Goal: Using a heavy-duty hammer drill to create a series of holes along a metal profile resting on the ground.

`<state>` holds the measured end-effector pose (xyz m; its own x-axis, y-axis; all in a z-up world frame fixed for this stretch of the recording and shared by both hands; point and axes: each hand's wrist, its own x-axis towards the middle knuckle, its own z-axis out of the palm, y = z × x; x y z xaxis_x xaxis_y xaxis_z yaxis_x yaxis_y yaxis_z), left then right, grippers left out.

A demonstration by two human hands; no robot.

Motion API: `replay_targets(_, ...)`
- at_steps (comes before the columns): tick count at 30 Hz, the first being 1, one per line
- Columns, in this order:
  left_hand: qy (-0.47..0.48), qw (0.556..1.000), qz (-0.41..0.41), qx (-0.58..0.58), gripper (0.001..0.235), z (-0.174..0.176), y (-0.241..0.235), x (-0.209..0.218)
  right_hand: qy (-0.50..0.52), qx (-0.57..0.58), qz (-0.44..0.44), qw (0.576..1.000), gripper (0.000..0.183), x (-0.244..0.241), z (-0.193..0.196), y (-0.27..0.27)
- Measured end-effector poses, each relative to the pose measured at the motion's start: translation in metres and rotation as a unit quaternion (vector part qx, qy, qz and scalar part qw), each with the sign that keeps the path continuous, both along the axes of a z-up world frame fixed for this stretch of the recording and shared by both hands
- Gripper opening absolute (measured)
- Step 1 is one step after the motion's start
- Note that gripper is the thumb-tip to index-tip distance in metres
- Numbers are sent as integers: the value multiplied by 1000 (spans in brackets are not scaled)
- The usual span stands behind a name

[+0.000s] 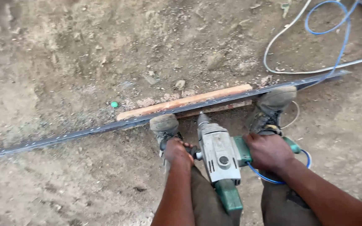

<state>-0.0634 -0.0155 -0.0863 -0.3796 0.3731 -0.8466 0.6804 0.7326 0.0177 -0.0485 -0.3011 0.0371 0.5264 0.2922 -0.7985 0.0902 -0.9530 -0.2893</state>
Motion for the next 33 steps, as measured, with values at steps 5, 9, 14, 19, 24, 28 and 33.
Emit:
replay_targets(5, -17, 1000, -19, -9, 28, -19, 7, -9, -54, 52, -2, 997, 32, 6, -16, 3)
replay_targets(9, -97, 995, 7, -11, 28, -30, -5, -39, -48, 43, 8, 998, 34, 14, -4, -7)
replay_targets(14, 7, 998, -47, 34, 26, -46, -2, -38, -42, 47, 26, 998, 29, 13, -10, -9)
replay_targets(19, 88, 973, -197, -83, 13, -55, 20, -35, -4, 52, 55, 997, 27, 30, -22, -13)
replay_targets(24, -30, 986, -162, -12, 25, -63, -17, -14, -26, 27, 27, 999, 26, 22, -48, -21)
replay_targets(28, 27, 995, -38, 85, 12, -81, 1, -59, 108, -2, 63, 992, 29, 25, -36, -5)
replay_targets(33, 58, 994, -89, 16, 27, -21, -8, -10, 33, 46, -8, 998, 33, 8, -36, -8)
